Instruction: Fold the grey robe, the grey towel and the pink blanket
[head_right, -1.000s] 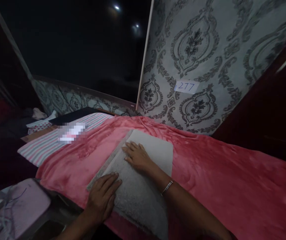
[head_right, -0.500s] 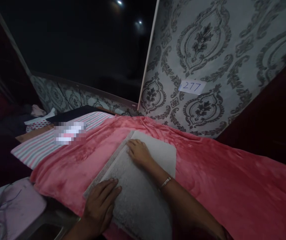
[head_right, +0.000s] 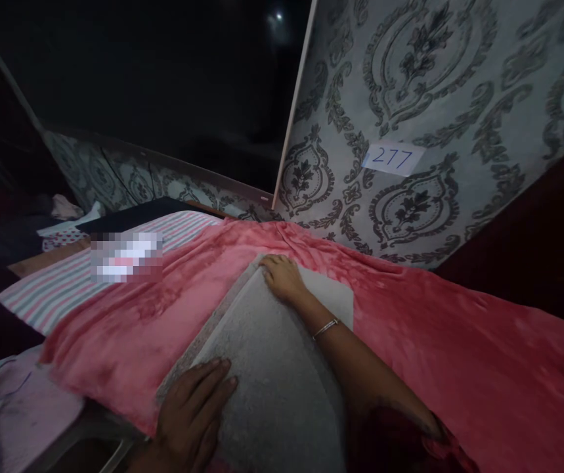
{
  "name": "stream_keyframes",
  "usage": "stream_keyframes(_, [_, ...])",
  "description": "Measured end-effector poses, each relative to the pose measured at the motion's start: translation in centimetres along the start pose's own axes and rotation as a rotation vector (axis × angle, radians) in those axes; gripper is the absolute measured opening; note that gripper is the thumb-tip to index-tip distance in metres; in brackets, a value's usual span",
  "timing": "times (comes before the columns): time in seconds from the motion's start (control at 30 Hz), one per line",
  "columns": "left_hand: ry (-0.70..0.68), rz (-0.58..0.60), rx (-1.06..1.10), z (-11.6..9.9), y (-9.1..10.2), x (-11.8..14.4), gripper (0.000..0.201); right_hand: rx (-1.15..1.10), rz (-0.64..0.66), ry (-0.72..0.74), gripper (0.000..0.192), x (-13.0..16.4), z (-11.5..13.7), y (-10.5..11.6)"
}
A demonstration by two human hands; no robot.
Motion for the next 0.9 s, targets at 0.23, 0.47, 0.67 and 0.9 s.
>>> stream_keyframes(0.23, [0.019,-0.036,-0.016,0.3,-0.4,0.4,0.042,-0.008,0.111,-0.21,0.055,-0.7,-4.2,-2.1])
stream_keyframes(0.47, [-0.022,-0.026,-0.022,0.3,-0.1,0.1,0.042,-0.01,0.133,-0.218,0.057,-0.6,-4.0,-2.3])
stream_keyframes(0.67, [-0.037,-0.043,0.027,0.3,0.1,-0.5,0.041,0.027,0.118,-0.205,0.06,0.8,-2.2,0.7])
stream_keyframes(0.9, [-0.005,0.008,0.065,-0.3,1.0,-2.3,0.032,-0.019,0.067,-0.134,0.058,12.7,-0.5,3.4])
Point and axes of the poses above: each hand's wrist, its own x-axis away from the middle knuckle, its own y-axis out of the back of the hand, z = x × y, the point moved 10 cm from there along -x, towards the middle knuckle, and after that the axes turned 8 degrees about y, right-handed, at the moved point
